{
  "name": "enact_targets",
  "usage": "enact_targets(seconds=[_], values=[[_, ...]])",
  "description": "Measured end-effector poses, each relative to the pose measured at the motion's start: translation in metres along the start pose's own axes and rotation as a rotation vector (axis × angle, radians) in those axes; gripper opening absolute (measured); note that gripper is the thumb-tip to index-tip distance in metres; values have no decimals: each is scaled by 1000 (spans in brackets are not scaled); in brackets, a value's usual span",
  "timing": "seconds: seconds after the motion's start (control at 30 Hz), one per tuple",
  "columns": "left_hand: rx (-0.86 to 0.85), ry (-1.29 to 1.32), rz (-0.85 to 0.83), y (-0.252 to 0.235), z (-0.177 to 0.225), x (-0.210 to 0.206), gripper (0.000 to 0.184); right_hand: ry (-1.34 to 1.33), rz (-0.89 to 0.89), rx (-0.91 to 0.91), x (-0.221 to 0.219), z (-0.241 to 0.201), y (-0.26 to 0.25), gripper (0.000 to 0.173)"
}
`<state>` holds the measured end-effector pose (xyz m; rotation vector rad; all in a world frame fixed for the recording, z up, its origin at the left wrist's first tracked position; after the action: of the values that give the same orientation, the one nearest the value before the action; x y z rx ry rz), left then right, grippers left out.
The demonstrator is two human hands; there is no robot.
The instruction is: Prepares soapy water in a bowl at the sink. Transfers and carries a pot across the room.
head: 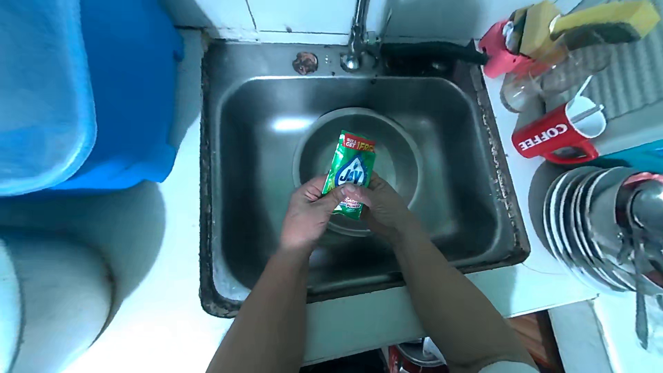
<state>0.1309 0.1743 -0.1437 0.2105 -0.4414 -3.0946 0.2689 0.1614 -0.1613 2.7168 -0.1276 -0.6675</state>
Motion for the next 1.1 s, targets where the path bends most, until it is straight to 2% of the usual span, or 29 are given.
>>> enact_targets(seconds=[0.17,0.37,0.43,0.53,0.67,0.83,1.1], values=[[13,-64,69,-3,-4,1,13,-127,69,-85,-4,5,-13,22],[36,-117,107,-2,-6,2,12,-117,104,-61,-4,5,-14,20],[-17,-182,110,-2,-4,5,10,-76,118,-51,-3,6,-14,19],[-211,-313,202,-4,6,13,13,-18,107,-40,-1,8,-15,21],[-286,-173,191,-6,13,17,27,88,17,-103,-7,6,-6,22],[-205,-107,234,-7,10,17,6,149,40,-184,-11,11,-5,23],[-234,-167,255,-8,9,15,4,116,131,-223,-11,23,-8,29]])
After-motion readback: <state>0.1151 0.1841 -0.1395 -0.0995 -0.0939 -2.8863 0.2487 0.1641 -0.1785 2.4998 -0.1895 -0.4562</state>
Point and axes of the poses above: each hand's wrist, its own y-axis away from the middle knuckle, its own x-axis out of the back of the hand, z = x × y, the point moved 5 cm from there along -y, towards the middle knuckle, and after that the axes turned 12 degrees about z, right-handed, at the moved point
